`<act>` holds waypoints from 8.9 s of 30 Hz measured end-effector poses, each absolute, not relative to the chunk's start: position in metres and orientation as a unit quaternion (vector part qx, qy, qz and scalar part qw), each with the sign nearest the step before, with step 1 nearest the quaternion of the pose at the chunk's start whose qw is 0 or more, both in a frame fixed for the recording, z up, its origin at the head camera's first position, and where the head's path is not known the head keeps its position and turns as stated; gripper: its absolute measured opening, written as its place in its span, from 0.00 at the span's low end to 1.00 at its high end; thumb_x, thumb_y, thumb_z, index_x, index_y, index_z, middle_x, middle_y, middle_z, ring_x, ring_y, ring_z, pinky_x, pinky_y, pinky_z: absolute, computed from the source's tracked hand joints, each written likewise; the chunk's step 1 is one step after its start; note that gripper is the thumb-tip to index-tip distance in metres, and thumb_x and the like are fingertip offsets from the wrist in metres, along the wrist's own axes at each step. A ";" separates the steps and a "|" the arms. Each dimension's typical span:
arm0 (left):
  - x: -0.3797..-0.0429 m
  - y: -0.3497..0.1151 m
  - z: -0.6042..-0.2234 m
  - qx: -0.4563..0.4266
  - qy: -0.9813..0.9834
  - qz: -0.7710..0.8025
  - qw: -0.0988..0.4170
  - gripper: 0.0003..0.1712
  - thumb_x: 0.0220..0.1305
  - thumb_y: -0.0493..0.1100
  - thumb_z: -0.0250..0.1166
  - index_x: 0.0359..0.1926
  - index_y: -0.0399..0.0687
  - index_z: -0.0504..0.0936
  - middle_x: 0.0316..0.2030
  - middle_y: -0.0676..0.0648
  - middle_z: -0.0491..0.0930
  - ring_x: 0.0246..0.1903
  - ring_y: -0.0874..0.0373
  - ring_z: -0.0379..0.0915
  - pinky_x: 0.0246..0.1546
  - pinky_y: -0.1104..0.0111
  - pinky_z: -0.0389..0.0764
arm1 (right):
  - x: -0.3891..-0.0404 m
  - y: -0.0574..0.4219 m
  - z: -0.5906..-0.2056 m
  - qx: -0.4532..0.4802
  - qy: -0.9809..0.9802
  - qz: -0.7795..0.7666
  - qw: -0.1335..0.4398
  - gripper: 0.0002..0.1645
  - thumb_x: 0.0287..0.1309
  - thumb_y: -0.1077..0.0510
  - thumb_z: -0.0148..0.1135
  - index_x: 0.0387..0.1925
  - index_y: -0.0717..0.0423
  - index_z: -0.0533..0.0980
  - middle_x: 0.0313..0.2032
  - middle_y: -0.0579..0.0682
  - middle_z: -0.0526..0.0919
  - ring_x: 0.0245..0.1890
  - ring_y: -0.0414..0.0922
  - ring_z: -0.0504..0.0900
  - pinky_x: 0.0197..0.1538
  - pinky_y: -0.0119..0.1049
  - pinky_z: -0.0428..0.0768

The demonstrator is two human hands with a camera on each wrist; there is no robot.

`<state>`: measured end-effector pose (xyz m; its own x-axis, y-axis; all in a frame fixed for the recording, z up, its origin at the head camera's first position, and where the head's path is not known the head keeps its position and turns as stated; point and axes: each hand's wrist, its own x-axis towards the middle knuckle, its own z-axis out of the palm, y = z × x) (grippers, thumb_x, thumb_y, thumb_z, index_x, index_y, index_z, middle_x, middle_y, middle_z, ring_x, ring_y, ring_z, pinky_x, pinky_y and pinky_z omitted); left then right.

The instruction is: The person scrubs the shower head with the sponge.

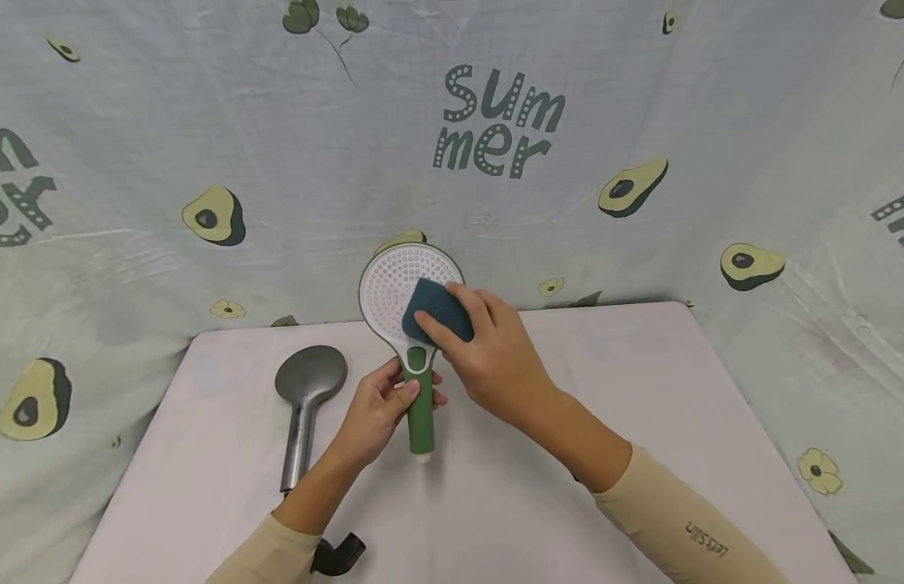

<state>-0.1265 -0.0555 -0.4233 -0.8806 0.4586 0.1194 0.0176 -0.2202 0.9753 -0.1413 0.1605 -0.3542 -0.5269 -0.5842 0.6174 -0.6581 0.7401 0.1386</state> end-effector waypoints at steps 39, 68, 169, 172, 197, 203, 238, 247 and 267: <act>-0.136 -0.063 -0.422 0.349 0.417 0.802 0.250 0.24 0.84 0.37 0.42 0.74 0.35 0.59 0.52 0.48 0.82 0.50 0.57 0.84 0.61 0.63 0.82 | -0.144 0.168 -0.384 0.490 -0.776 0.183 0.352 0.17 0.79 0.54 0.51 0.64 0.43 0.74 0.66 0.67 0.67 0.65 0.59 0.72 0.64 0.50 0.79; -0.145 -0.074 -0.419 0.256 0.539 0.784 0.169 0.27 0.80 0.30 0.46 0.74 0.35 0.51 0.49 0.45 0.76 0.46 0.59 0.81 0.56 0.66 0.83 | -0.144 0.173 -0.374 0.326 -0.815 0.453 0.158 0.46 0.68 0.66 0.65 0.79 0.57 0.51 0.77 0.62 0.53 0.74 0.61 0.65 0.68 0.61 0.73; -0.136 -0.069 -0.411 0.174 0.863 0.466 -0.085 0.38 0.58 0.29 0.73 0.70 0.37 0.74 0.48 0.38 0.78 0.40 0.52 0.76 0.38 0.64 0.82 | -0.140 0.168 -0.348 0.389 -0.830 -0.001 0.399 0.45 0.52 0.65 0.79 0.70 0.41 0.74 0.69 0.68 0.68 0.58 0.66 0.74 0.55 0.57 0.82; -0.135 -0.067 -0.410 0.168 0.860 0.478 -0.066 0.38 0.58 0.28 0.73 0.70 0.36 0.74 0.48 0.38 0.78 0.43 0.51 0.77 0.39 0.64 0.84 | -0.138 0.162 -0.362 0.400 -0.824 -0.039 0.399 0.43 0.54 0.59 0.80 0.70 0.42 0.74 0.70 0.65 0.69 0.60 0.65 0.74 0.56 0.55 0.81; -0.135 -0.055 -0.404 0.140 0.826 0.534 -0.111 0.36 0.58 0.30 0.75 0.68 0.36 0.75 0.50 0.40 0.77 0.46 0.50 0.80 0.42 0.62 0.87 | -0.139 0.151 -0.371 0.382 -0.793 -0.008 0.475 0.23 0.76 0.61 0.55 0.67 0.45 0.77 0.67 0.63 0.72 0.59 0.65 0.73 0.50 0.56 0.81; -0.135 -0.055 -0.405 0.120 0.827 0.533 -0.134 0.35 0.58 0.31 0.75 0.67 0.37 0.76 0.49 0.40 0.78 0.47 0.48 0.81 0.40 0.59 0.87 | -0.134 0.143 -0.389 0.404 -0.809 -0.033 0.426 0.30 0.67 0.58 0.68 0.69 0.43 0.75 0.68 0.63 0.71 0.60 0.63 0.74 0.55 0.51 0.81; -0.137 -0.056 -0.417 0.021 0.639 0.768 0.050 0.23 0.83 0.62 0.41 0.61 0.52 0.67 0.28 0.45 0.75 0.14 0.58 0.76 0.18 0.68 0.82 | -0.130 0.210 -0.357 0.359 -0.821 0.194 0.400 0.21 0.79 0.48 0.52 0.64 0.50 0.78 0.67 0.73 0.67 0.65 0.71 0.68 0.56 0.65 0.77; -0.140 -0.063 -0.418 0.042 0.629 0.776 0.018 0.22 0.82 0.50 0.52 0.66 0.43 0.72 0.49 0.49 0.79 0.40 0.62 0.79 0.42 0.72 0.82 | -0.132 0.210 -0.367 0.387 -0.815 0.202 0.381 0.21 0.79 0.49 0.53 0.64 0.52 0.79 0.66 0.75 0.67 0.63 0.72 0.69 0.58 0.63 0.74; -0.147 -0.063 -0.408 0.114 0.553 0.822 0.070 0.41 0.76 0.30 0.53 0.80 0.58 0.48 0.65 0.34 0.71 0.44 0.60 0.86 0.39 0.64 0.89 | -0.136 0.183 -0.381 0.418 -0.834 0.176 0.315 0.24 0.81 0.48 0.45 0.70 0.48 0.73 0.70 0.71 0.65 0.69 0.65 0.66 0.64 0.60 0.74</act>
